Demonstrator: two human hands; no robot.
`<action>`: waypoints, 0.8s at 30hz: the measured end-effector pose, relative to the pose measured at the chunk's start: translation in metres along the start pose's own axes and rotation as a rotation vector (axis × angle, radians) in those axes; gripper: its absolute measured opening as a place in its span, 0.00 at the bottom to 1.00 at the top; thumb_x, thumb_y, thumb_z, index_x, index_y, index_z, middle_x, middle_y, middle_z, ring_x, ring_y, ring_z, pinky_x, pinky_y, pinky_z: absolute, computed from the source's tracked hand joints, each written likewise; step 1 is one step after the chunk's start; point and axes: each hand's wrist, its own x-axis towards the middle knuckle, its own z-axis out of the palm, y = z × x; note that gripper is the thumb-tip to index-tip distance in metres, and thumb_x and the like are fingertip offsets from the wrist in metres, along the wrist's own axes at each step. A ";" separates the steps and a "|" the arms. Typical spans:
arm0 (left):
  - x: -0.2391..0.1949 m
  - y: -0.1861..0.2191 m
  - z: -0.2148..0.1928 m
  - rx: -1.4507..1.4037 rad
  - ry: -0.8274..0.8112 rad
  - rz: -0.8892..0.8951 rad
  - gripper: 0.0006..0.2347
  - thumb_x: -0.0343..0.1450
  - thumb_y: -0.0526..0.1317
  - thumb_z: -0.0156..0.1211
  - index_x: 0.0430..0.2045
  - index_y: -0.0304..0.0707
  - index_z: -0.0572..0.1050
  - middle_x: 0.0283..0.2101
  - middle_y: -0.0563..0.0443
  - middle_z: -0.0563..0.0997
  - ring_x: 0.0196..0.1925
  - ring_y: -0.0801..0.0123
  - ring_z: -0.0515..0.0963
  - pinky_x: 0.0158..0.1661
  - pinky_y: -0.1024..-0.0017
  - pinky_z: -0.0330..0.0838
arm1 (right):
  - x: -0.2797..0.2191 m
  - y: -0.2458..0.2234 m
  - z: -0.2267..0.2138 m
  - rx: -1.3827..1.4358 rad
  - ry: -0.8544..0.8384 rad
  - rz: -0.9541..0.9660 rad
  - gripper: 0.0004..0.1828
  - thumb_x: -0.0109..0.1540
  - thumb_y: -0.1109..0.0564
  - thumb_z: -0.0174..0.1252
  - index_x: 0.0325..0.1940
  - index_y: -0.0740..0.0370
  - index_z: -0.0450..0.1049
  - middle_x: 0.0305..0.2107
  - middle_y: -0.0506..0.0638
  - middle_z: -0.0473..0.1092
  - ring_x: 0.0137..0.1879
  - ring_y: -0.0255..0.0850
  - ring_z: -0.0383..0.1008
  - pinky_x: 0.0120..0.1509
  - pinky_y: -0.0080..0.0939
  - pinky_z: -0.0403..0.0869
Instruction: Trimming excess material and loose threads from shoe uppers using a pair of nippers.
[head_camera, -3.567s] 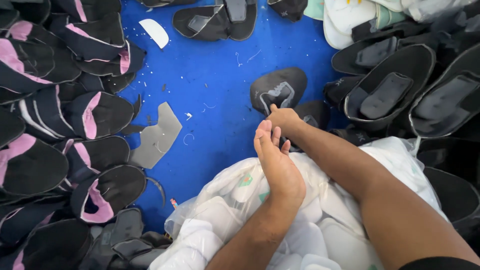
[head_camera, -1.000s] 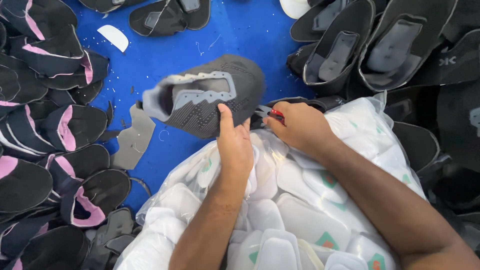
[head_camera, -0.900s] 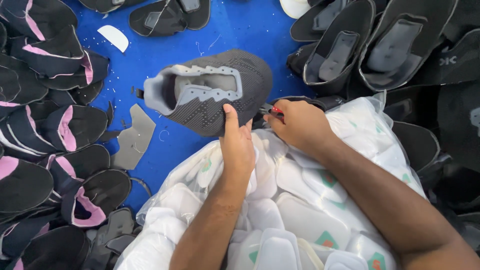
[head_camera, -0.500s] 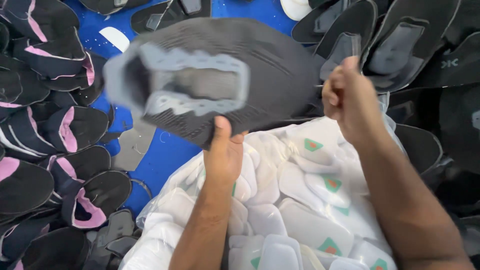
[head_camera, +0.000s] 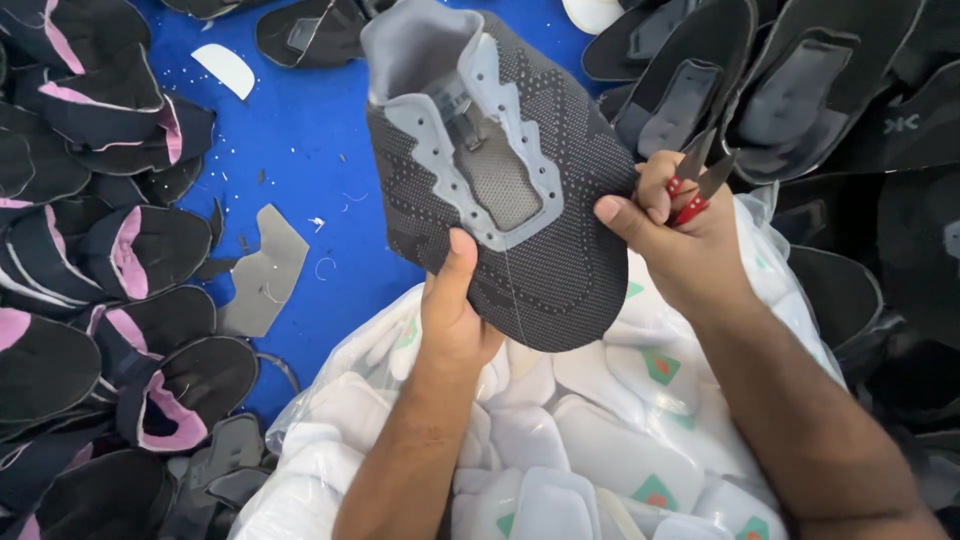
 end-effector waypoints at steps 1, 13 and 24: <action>0.000 -0.001 -0.004 0.000 0.003 0.002 0.26 0.79 0.46 0.54 0.71 0.31 0.58 0.69 0.40 0.69 0.71 0.55 0.69 0.71 0.56 0.63 | 0.000 0.000 -0.001 0.001 -0.003 0.002 0.25 0.65 0.68 0.66 0.29 0.54 0.55 0.26 0.39 0.58 0.34 0.27 0.57 0.39 0.31 0.59; 0.001 0.012 -0.018 0.824 0.215 0.366 0.16 0.79 0.36 0.59 0.60 0.27 0.71 0.59 0.48 0.75 0.60 0.67 0.74 0.65 0.69 0.67 | -0.003 -0.033 -0.011 -0.503 -0.037 -0.084 0.16 0.75 0.45 0.48 0.44 0.60 0.65 0.23 0.45 0.63 0.27 0.29 0.58 0.32 0.31 0.58; 0.002 0.036 -0.014 0.749 0.102 0.179 0.14 0.76 0.35 0.64 0.54 0.28 0.74 0.52 0.51 0.80 0.53 0.72 0.77 0.56 0.73 0.72 | 0.005 -0.054 0.005 -0.987 -0.354 -0.202 0.18 0.61 0.45 0.65 0.39 0.62 0.75 0.25 0.53 0.74 0.29 0.49 0.76 0.31 0.44 0.70</action>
